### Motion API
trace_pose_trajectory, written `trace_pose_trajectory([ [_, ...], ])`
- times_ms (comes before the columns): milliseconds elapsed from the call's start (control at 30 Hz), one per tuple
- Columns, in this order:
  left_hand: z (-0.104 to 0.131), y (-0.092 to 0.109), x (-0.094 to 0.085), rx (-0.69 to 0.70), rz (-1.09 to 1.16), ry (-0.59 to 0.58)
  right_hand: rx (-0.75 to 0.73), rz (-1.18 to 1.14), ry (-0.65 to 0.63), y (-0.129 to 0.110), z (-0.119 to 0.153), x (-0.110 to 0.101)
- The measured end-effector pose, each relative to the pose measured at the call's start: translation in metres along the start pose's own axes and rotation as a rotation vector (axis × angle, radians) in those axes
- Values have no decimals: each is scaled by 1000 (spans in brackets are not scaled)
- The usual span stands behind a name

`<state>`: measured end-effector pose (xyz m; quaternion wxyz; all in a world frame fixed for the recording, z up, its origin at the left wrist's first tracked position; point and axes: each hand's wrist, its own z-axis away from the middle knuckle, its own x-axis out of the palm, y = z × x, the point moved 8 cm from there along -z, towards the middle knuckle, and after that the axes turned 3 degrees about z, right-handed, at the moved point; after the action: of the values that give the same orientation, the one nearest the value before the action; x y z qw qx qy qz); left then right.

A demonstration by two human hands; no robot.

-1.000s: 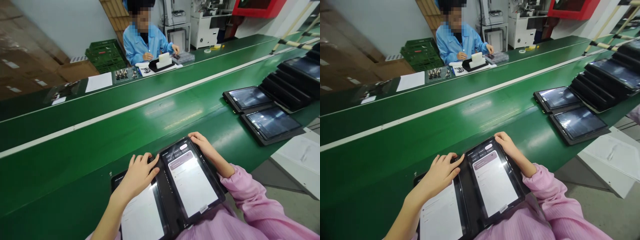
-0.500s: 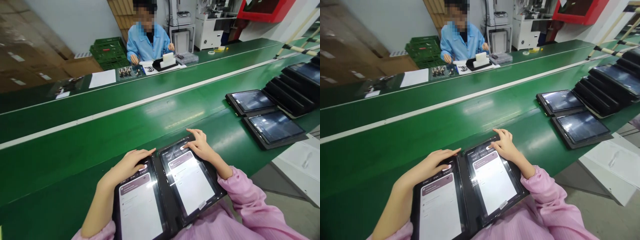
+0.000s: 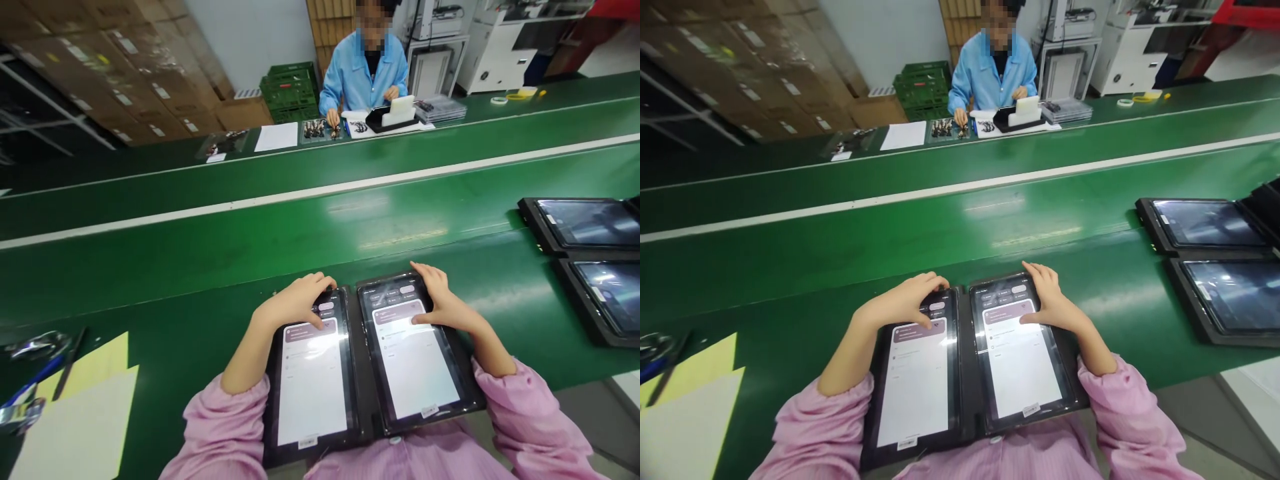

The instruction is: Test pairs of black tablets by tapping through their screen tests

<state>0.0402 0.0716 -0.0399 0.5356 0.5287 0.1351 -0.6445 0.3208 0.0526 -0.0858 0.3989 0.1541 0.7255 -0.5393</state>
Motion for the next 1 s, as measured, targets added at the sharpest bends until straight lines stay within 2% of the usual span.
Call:
trace_pose_trajectory([
  [67, -4, 0, -1, 2, -5, 27, 23, -9, 39, 4, -2, -2],
  [200, -6, -7, -9, -58, 6, 128, 164, -147, 258, 28, -4, -19],
  [267, -4, -3, -9, -46, -31, 160, 228, -229, 316, 41, -1, -22],
  [433, 8, 28, 14, 178, -30, 23, 254, -371, 242, 47, 27, -10],
  [533, 17, 26, 28, 170, -67, -33, 266, -423, 236, 43, 49, -5],
  [633, 25, 25, 38, 225, -59, -57, 265, -403, 234, 36, 62, -3],
  [700, 28, 26, 42, 249, -63, -58, 262, -378, 228, 32, 65, -2],
  [800, 27, 27, 47, 205, -109, -56, 255, -351, 206, 28, 64, 4],
  [1000, 23, 31, 48, 168, -132, -33, 236, -331, 178, 25, 64, 6],
])
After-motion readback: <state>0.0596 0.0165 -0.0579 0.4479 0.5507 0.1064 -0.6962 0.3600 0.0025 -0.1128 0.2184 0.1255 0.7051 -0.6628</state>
